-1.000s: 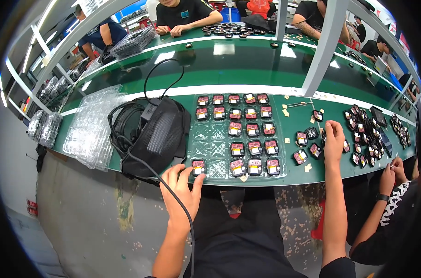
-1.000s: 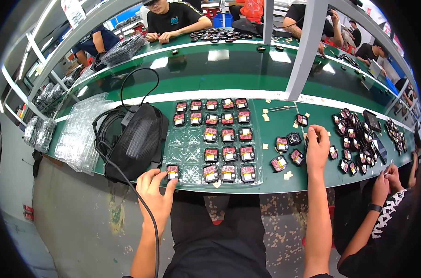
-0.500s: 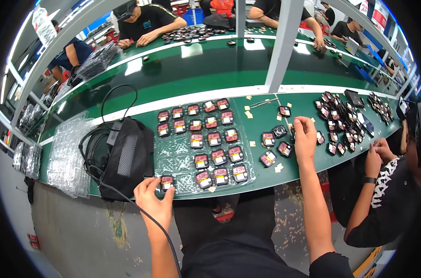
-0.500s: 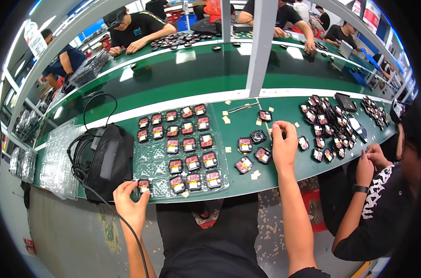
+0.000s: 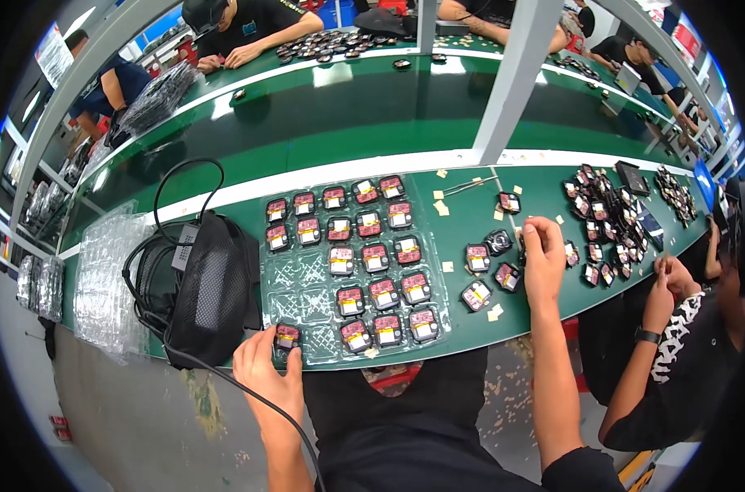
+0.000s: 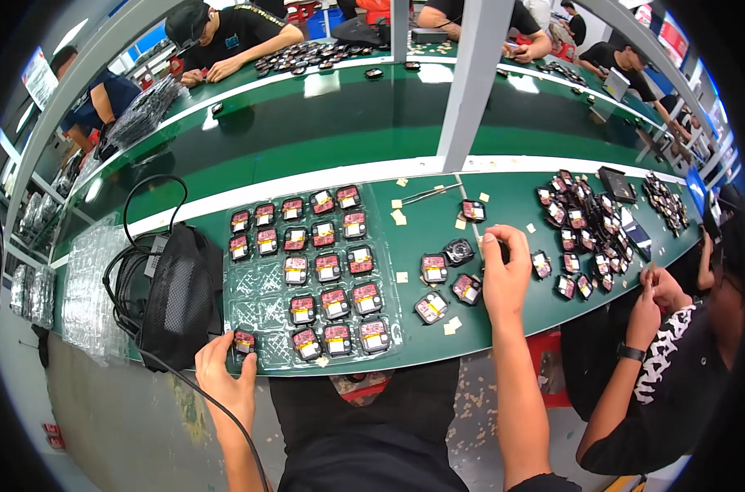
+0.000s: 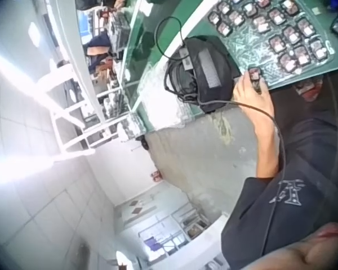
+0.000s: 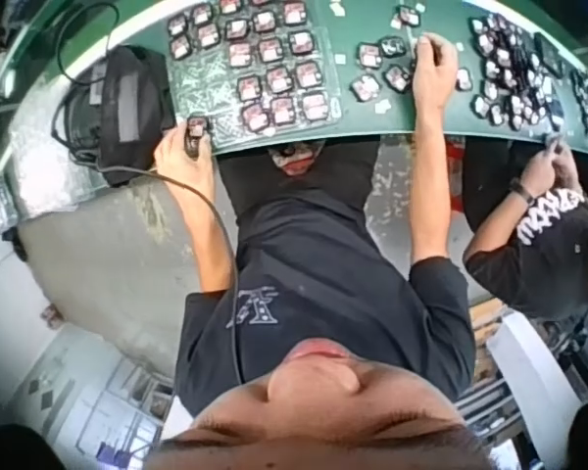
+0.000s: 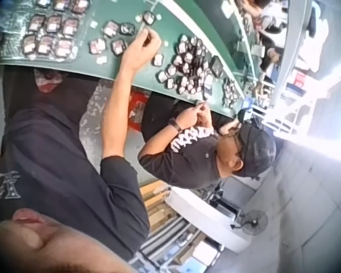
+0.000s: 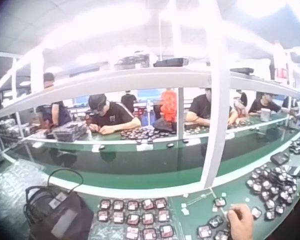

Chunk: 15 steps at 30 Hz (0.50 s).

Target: The recorder is shown assembling small electronic modules on a production line, using a soldering iron and arranging finished units into a tray.

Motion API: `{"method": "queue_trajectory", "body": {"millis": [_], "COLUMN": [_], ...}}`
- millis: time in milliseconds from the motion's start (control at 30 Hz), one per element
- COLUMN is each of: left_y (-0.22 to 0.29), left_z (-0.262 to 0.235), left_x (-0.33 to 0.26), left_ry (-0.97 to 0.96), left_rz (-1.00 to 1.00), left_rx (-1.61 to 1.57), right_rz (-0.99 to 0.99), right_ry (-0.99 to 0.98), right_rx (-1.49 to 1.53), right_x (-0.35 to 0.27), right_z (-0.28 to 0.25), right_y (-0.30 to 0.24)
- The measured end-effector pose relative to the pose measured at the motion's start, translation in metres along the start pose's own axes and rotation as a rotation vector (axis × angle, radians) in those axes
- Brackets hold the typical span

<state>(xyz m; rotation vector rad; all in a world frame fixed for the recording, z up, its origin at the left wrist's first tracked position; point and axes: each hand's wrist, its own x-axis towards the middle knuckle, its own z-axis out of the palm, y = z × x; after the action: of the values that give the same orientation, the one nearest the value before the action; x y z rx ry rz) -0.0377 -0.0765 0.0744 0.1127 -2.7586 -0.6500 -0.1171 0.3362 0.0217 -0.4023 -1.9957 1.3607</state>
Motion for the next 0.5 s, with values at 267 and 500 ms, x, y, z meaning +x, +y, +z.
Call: {"method": "queue_trajectory", "body": {"millis": [267,500], "left_y": [0.007,0.004], "left_z": [0.0,-0.007], "left_x": [0.01,0.021], "left_ry": [-0.036,-0.107], "left_rz": [-0.016,0.101], "left_rx": [0.024,0.103], "right_rz": [-0.005,-0.015], "right_ry": [-0.056,-0.067], "right_rx": [-0.044,-0.105], "right_x": [-0.001,-0.001], "right_z": [0.0,0.001], "right_y": [-0.005,-0.014]}}
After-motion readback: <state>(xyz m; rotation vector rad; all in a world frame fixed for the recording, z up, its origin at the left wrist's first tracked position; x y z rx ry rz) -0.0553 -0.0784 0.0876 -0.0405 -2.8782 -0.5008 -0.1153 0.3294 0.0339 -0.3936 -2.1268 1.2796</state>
